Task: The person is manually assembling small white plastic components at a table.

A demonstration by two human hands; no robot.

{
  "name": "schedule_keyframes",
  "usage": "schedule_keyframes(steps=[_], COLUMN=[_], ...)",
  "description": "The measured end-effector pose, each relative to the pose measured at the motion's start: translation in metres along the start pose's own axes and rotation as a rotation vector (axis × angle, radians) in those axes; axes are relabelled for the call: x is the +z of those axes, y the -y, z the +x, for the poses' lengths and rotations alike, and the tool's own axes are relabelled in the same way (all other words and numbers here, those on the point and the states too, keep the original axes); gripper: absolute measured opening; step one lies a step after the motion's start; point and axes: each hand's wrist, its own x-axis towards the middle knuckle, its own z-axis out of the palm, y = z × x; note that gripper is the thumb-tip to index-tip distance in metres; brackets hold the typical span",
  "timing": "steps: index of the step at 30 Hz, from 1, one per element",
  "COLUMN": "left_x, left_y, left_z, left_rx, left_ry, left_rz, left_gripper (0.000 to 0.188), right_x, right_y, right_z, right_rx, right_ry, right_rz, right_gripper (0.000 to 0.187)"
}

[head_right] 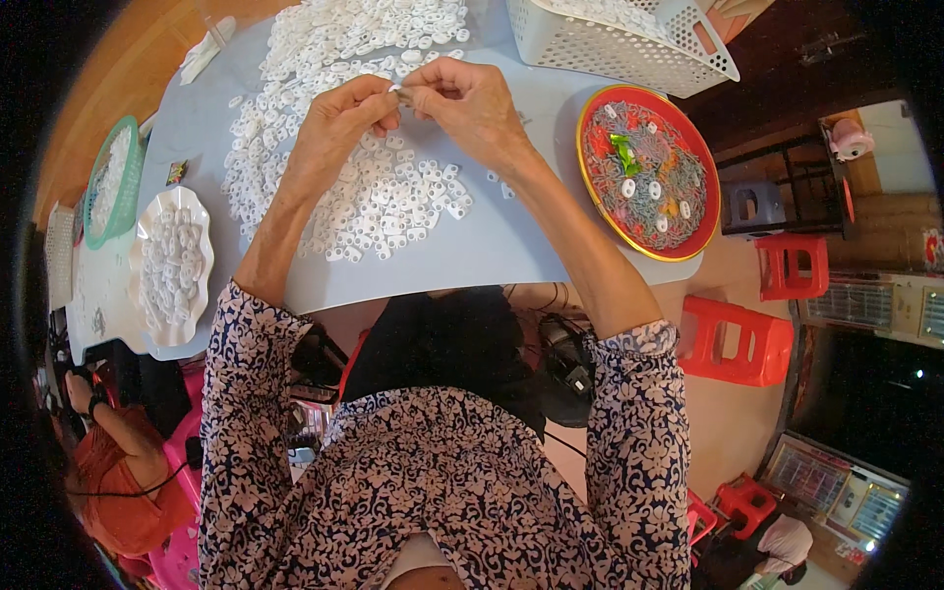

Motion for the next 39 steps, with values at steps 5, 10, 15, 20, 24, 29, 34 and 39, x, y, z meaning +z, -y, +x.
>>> schedule_keyframes(steps=[5,10,15,20,24,29,34,39], left_x=[0.004,0.003,0.003,0.004,0.004,0.004,0.004,0.006], left_y=[-0.005,-0.01,-0.011,-0.011,-0.009,-0.008,-0.007,-0.006], left_z=[-0.002,-0.003,-0.004,-0.003,-0.003,-0.002,-0.003,-0.004], left_rx=[-0.014,-0.002,-0.017,-0.023,-0.021,-0.028,-0.025,-0.035], left_ry=[0.07,-0.008,-0.003,0.001,0.01,0.025,0.041,0.031], left_rz=[0.025,0.042,0.081,0.092,0.091,0.106,0.128,0.131], left_gripper=[0.016,0.017,0.017,0.017,0.017,0.017,0.018,0.018], right_x=[-0.017,-0.068,-0.074,-0.07,-0.07,-0.064,-0.063,-0.067], right_y=[-0.001,0.0,-0.008,-0.002,0.012,0.014,0.011,0.014], right_z=[0.008,0.009,-0.001,-0.012,-0.02,-0.022,-0.018,-0.015], right_rx=[-0.006,0.016,-0.085,-0.171,-0.047,-0.017,-0.027,0.077], right_ry=[-0.075,-0.009,0.091,0.125,0.196,0.206,0.239,0.268], right_rz=[0.011,-0.52,-0.729,-0.851,-0.896,-0.957,-1.006,-0.869], right_gripper=[0.013,0.016,0.014,0.012,0.012,0.012,0.012,0.012])
